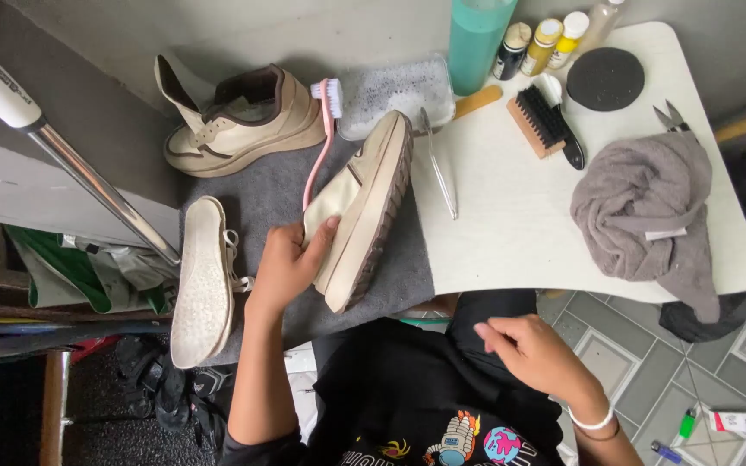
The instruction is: The person cleans a beige sneaker by first using a small white brush to scrub the sole and side panels. They then switch to a larger pink brush, dipping it into a container of soapy water, and continue scrubbing the shoe's upper and sole.
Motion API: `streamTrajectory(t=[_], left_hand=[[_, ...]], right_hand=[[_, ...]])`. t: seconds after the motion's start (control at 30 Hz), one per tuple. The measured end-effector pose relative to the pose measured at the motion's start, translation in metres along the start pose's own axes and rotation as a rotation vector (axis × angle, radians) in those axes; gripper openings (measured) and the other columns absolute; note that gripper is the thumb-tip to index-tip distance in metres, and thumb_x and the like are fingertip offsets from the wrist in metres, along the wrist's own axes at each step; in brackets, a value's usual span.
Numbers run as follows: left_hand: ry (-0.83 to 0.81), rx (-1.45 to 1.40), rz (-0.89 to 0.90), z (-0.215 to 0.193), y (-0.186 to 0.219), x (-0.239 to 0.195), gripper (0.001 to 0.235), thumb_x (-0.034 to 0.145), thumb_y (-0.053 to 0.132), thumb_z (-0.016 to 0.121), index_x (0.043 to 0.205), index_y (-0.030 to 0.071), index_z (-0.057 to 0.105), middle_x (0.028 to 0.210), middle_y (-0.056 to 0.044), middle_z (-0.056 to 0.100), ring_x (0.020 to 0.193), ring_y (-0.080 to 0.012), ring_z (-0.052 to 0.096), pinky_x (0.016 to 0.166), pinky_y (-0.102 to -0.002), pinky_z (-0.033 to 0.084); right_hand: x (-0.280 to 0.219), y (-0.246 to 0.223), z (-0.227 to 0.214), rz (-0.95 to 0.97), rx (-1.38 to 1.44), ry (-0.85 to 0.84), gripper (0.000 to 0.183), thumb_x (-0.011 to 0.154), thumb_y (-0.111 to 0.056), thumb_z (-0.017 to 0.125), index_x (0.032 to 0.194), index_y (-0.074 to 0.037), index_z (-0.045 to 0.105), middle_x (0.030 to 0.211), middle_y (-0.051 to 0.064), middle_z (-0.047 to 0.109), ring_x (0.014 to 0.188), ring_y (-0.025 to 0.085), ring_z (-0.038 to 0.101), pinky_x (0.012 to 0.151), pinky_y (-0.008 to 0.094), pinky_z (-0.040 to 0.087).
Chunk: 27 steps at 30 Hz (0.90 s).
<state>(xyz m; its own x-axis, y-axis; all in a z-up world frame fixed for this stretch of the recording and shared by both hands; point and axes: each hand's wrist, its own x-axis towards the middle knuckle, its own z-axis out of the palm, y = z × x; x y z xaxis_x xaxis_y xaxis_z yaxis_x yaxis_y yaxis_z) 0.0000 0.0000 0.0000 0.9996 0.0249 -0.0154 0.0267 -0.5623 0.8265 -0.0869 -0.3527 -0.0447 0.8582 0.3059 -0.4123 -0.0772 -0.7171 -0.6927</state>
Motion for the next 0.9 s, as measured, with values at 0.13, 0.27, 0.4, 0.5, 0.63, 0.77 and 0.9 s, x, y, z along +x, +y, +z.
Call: streamTrajectory(t=[0.13, 0.27, 0.4, 0.5, 0.63, 0.77, 0.9], left_hand=[[0.103, -0.09, 0.151, 0.009, -0.023, 0.008, 0.063, 0.098, 0.027, 0.068, 0.044, 0.008, 0.044, 0.027, -0.003, 0.029, 0.028, -0.0071, 0.022, 0.029, -0.023, 0.019], [0.093, -0.087, 0.158, 0.011, -0.018, 0.008, 0.063, 0.098, 0.026, 0.068, 0.043, 0.008, 0.043, 0.026, -0.003, 0.029, 0.027, -0.0079, 0.021, 0.029, -0.022, 0.019], [0.071, -0.062, 0.14, 0.007, -0.009, 0.006, 0.064, 0.098, 0.023, 0.066, 0.042, 0.007, 0.042, 0.027, -0.004, 0.025, 0.031, -0.0083, 0.019, 0.031, -0.024, 0.018], [0.076, -0.035, 0.14, 0.008, -0.003, 0.004, 0.064, 0.098, 0.024, 0.066, 0.041, 0.006, 0.042, 0.027, -0.003, 0.025, 0.031, -0.0088, 0.018, 0.031, -0.024, 0.018], [0.09, -0.025, 0.151, 0.008, 0.009, 0.003, 0.065, 0.097, 0.024, 0.068, 0.041, 0.006, 0.04, 0.027, -0.005, 0.024, 0.03, -0.0098, 0.018, 0.032, -0.024, 0.018], [0.084, -0.005, 0.148, 0.008, 0.004, 0.004, 0.065, 0.097, 0.026, 0.066, 0.041, 0.006, 0.04, 0.026, -0.004, 0.025, 0.03, -0.0101, 0.017, 0.032, -0.024, 0.018], [0.091, 0.007, 0.15, 0.008, 0.005, 0.002, 0.065, 0.097, 0.027, 0.067, 0.042, 0.007, 0.039, 0.026, -0.003, 0.025, 0.03, -0.0109, 0.017, 0.033, -0.024, 0.019]], right_hand=[[0.038, 0.114, 0.027, 0.233, 0.169, 0.508, 0.027, 0.107, -0.022, 0.053, 0.111, -0.008, 0.076, 0.095, 0.022, 0.076, 0.097, 0.042, 0.072, 0.088, 0.053, 0.056], [0.039, 0.136, 0.026, 0.256, 0.147, 0.47, 0.027, 0.106, -0.023, 0.052, 0.113, -0.008, 0.074, 0.099, 0.021, 0.075, 0.1, 0.042, 0.071, 0.089, 0.052, 0.055], [0.051, 0.148, 0.021, 0.266, 0.131, 0.413, 0.027, 0.105, -0.023, 0.052, 0.115, -0.009, 0.073, 0.103, 0.02, 0.075, 0.102, 0.041, 0.071, 0.09, 0.051, 0.054], [0.061, 0.147, 0.009, 0.255, 0.108, 0.383, 0.028, 0.105, -0.024, 0.051, 0.116, -0.009, 0.071, 0.106, 0.019, 0.074, 0.104, 0.04, 0.07, 0.091, 0.05, 0.054], [0.068, 0.152, 0.003, 0.243, 0.071, 0.332, 0.028, 0.104, -0.024, 0.05, 0.118, -0.009, 0.069, 0.11, 0.018, 0.074, 0.106, 0.04, 0.07, 0.092, 0.049, 0.053], [0.053, 0.161, 0.006, 0.253, 0.03, 0.28, 0.029, 0.103, -0.025, 0.049, 0.12, -0.009, 0.067, 0.113, 0.018, 0.073, 0.108, 0.039, 0.069, 0.093, 0.048, 0.052], [0.056, 0.152, 0.004, 0.26, -0.021, 0.226, 0.03, 0.103, -0.025, 0.049, 0.122, -0.009, 0.066, 0.117, 0.017, 0.073, 0.111, 0.038, 0.069, 0.095, 0.047, 0.051]])
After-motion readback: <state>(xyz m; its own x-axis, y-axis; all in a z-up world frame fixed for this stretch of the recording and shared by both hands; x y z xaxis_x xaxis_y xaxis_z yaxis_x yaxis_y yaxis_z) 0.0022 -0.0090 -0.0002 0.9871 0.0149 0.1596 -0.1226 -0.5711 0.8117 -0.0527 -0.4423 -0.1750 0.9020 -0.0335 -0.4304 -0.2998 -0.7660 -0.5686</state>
